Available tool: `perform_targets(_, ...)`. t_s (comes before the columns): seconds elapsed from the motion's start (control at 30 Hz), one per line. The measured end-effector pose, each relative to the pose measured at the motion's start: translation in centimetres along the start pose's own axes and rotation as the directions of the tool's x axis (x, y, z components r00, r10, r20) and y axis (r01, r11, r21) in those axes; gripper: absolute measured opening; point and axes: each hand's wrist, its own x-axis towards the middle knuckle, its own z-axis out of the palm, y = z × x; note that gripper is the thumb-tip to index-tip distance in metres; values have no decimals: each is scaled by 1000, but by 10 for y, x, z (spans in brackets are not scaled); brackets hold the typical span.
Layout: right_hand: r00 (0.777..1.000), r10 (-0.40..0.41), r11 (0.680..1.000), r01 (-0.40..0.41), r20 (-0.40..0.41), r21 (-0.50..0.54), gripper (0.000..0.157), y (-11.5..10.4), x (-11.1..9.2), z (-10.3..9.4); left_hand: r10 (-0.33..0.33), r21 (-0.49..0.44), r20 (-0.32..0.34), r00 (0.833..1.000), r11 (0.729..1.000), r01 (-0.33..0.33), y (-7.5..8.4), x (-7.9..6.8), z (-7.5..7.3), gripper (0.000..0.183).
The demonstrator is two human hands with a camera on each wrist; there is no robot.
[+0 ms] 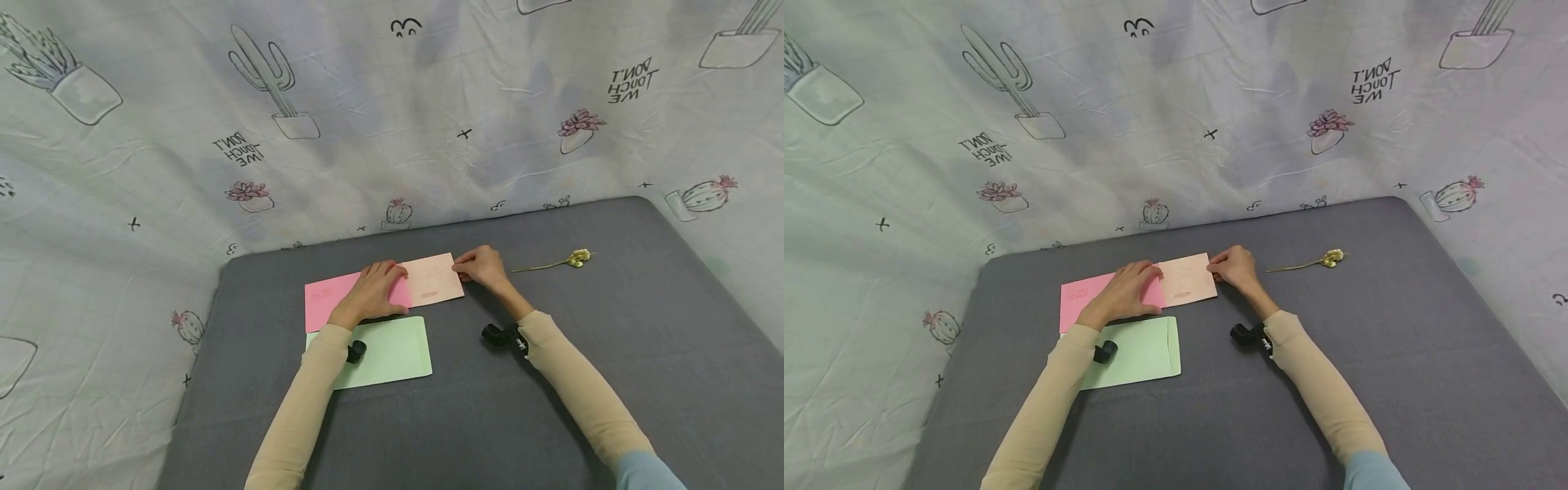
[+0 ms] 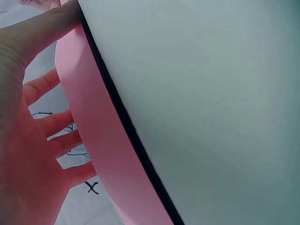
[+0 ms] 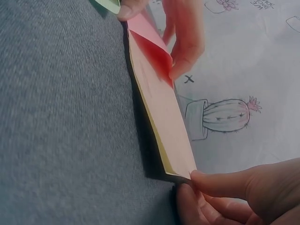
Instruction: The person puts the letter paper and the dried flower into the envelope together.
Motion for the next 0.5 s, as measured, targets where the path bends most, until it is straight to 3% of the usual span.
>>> perform_targets(0.5,998,-55,998,56,36,-23,19,-5,-3,8,-4,-7,15,1000,1000,5,-2,2,-1,73)
